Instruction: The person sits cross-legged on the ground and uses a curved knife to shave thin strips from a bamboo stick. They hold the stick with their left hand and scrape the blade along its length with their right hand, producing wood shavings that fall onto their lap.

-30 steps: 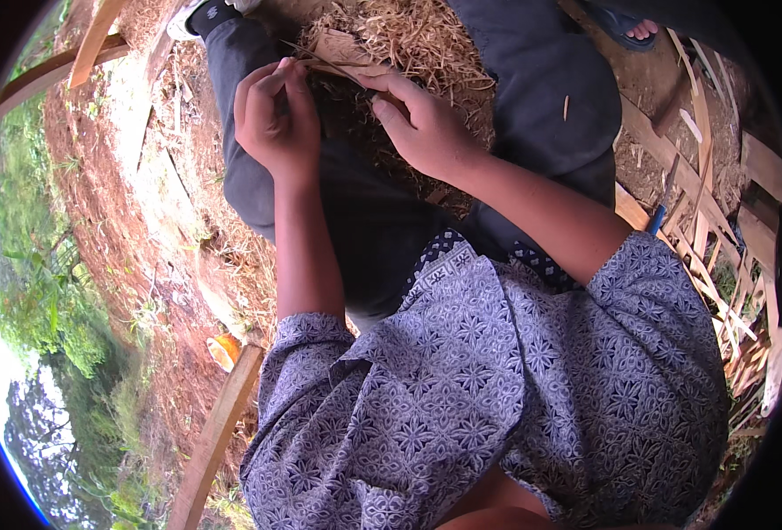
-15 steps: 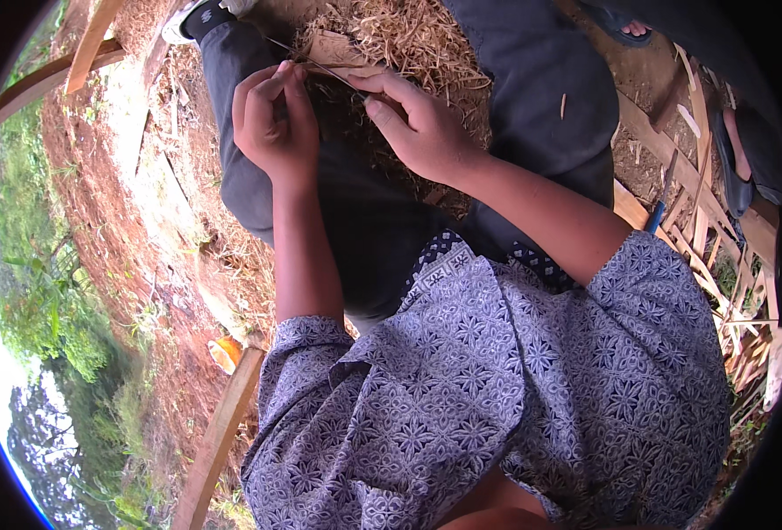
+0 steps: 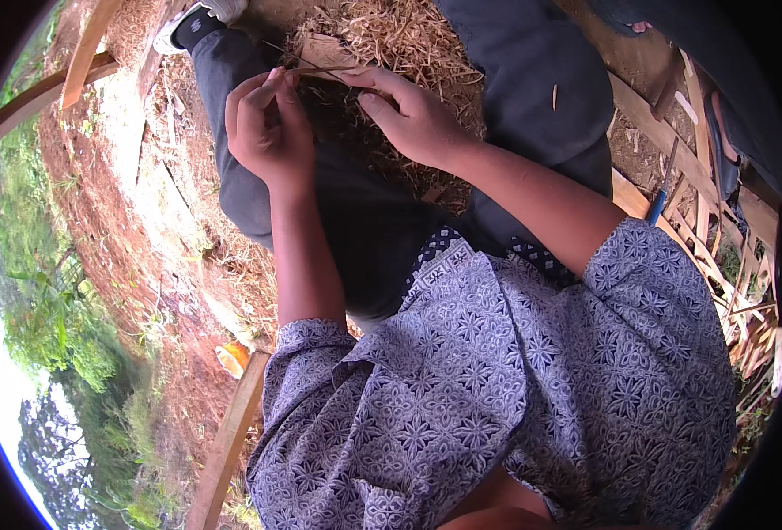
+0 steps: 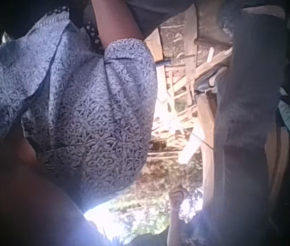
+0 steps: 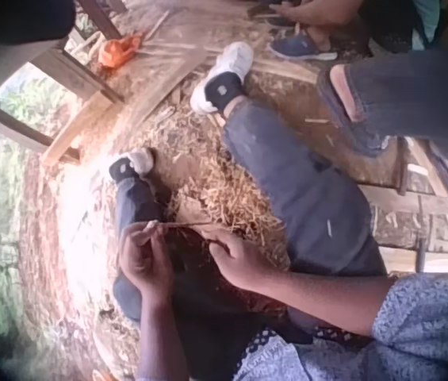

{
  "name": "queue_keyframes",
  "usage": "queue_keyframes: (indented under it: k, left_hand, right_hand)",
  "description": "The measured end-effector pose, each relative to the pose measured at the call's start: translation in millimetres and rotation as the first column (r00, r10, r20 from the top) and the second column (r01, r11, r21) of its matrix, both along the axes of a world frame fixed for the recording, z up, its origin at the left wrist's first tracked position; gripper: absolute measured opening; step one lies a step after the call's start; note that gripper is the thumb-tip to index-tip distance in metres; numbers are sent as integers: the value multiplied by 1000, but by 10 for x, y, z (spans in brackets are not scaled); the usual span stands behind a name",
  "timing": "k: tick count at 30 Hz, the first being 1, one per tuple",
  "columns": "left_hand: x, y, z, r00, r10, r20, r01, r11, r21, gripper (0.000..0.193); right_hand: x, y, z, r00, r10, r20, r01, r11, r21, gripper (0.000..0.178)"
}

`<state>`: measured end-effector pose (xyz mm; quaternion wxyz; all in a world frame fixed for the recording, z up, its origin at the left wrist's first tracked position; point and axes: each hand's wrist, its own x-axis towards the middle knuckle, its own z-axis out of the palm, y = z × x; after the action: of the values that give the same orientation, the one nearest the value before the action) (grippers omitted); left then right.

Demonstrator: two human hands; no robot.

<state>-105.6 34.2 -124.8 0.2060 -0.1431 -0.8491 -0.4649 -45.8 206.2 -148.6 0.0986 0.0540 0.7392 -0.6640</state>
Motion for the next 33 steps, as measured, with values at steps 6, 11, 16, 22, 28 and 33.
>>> queue_keyframes:
  k: [6,11,16,22,28,33]
  left_hand:
    - [-5,9,22,999,26,-27,-27,997,-67,7]
    - [-5,49,-19,999,9,-36,-9,1000,8,8]
    - [-16,40,4,999,-22,-30,22,1000,17,9]
    - [-1,61,-4,999,-33,-25,35,996,77,10]
    - [-13,86,34,999,-45,5,45,994,96,11]
    - [-10,85,8,999,-43,10,41,992,121,11]
  right_hand:
    - [-56,10,147,999,37,-21,-38,998,-44,35]
    - [-29,56,76,997,32,72,-30,999,-22,33]
    - [-14,26,97,999,3,-48,-4,1000,-17,34]
    - [-42,51,62,1000,-3,-25,3,1000,24,34]
    - [-39,58,-16,999,-28,-28,28,1000,-10,34]
    - [-82,118,47,992,3,124,-4,1000,8,34]
